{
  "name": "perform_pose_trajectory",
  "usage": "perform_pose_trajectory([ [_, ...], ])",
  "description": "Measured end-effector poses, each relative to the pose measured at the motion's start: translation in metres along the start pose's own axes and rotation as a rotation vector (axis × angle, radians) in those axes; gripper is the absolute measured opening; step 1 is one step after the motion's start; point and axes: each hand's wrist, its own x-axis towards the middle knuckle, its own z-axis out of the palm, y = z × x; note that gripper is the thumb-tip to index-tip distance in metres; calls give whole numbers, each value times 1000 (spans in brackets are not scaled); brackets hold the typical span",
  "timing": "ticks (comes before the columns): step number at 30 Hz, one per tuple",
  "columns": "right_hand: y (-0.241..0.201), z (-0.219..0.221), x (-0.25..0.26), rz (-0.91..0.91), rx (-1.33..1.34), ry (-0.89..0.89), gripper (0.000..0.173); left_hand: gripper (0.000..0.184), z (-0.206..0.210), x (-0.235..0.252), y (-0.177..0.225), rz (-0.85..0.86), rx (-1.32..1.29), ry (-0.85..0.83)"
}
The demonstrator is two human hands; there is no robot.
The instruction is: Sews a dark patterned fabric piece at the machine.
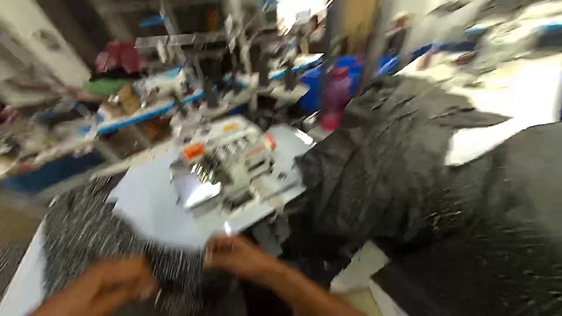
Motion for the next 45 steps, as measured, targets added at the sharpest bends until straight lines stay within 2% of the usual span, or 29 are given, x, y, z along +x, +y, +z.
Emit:
perform_pose_trajectory([
  [3, -12, 13, 18, -29, 154, 69, 14, 25, -16, 32, 27, 62, -100, -167],
  [5, -16, 27, 29, -53, 298, 177, 8, 23, -28, 46, 47, 89, -23, -183],
  [7, -25, 36, 30, -8, 391, 216, 8, 23, -35, 50, 51, 128, 153, -98],
  [10, -35, 41, 23, 67, 494, 155, 16, 20, -30, 43, 54, 40, 380, 44],
  [12, -36, 42, 22, 50, 510, 179, 15, 17, -25, 35, 61, -19, 300, 61],
  [14, -33, 41, 25, 40, 497, 218, 16, 16, -26, 29, 61, -37, 53, 17],
  [16, -33, 40, 28, 53, 480, 218, 25, 19, -26, 28, 56, -50, -44, 12],
  [19, -40, 45, 30, 46, 500, 188, 36, 17, -23, 32, 57, -35, 103, 82],
  [23, -42, 54, 29, -29, 512, 152, 34, 11, -11, 49, 56, 30, 146, 153],
  [26, -40, 54, 27, -78, 487, 117, 53, 12, -7, 60, 44, 57, 200, 259],
  [28, -40, 55, 26, -71, 437, 181, 57, 19, -4, 60, 41, 16, 174, 283],
  [30, -39, 53, 26, -68, 396, 216, 55, 27, -6, 59, 38, -81, 140, 250],
  [33, -41, 46, 24, -69, 362, 191, 52, 20, -18, 49, 29, -201, 41, 166],
  [38, -35, 37, 29, -31, 441, 112, 40, 5, -21, 37, 18, -125, -325, 197],
  [40, -30, 38, 29, 17, 509, 131, 39, 5, -21, 36, 19, -120, -324, 206],
  [45, -24, 38, 34, 107, 635, 190, 33, 13, -21, 36, 31, -75, -93, 204],
])
